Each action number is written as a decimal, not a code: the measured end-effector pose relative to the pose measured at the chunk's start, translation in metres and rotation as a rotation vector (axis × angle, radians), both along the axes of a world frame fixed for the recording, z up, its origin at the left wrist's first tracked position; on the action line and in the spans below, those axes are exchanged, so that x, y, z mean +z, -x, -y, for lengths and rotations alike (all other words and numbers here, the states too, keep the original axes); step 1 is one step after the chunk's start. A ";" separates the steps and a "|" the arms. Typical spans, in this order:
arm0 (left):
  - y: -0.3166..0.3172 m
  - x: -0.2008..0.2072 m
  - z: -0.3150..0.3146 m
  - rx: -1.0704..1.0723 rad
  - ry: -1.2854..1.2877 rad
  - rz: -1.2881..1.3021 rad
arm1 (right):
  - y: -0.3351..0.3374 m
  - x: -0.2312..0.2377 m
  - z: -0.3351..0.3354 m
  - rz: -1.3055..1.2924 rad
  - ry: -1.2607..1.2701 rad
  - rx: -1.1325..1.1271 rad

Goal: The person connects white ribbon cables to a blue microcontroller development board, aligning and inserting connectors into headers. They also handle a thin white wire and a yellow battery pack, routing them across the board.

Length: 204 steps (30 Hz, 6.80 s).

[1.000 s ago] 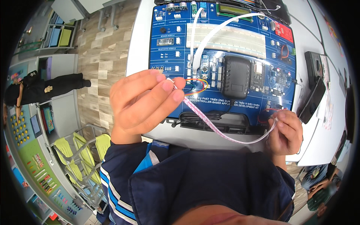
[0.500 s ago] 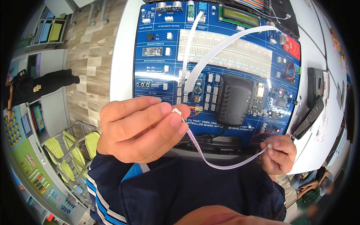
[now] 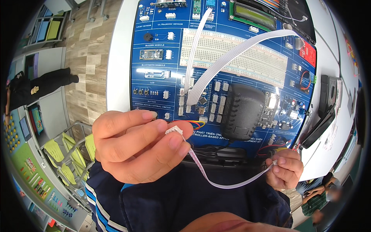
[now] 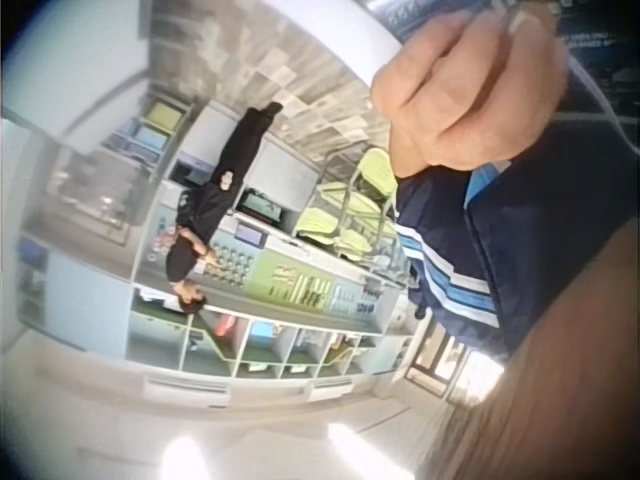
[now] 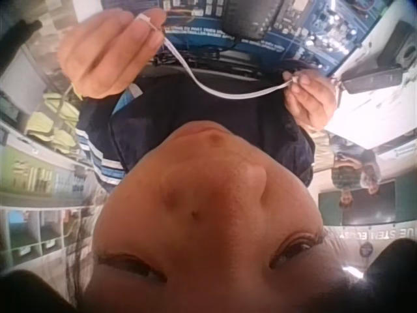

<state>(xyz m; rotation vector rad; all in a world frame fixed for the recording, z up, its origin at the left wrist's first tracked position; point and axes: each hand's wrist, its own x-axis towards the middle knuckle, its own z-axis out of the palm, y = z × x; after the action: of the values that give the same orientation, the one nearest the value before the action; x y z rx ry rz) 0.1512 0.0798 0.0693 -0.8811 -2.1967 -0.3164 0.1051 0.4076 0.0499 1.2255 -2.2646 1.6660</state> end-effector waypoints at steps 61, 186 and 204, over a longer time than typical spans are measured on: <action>0.090 -0.017 0.080 0.465 -0.511 0.769 | -0.010 0.004 0.003 0.093 0.048 0.085; 0.072 0.049 -0.009 0.005 0.208 0.701 | -0.012 0.003 0.027 -0.087 0.079 0.171; 0.080 0.053 -0.018 0.040 0.398 0.539 | -0.014 0.007 0.031 -0.070 0.062 0.164</action>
<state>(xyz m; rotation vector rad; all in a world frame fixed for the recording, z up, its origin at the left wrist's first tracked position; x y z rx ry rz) 0.0713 0.0973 0.1227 -1.0508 -2.8383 -0.0987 0.1191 0.3766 0.0567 1.4662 -2.1066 1.7017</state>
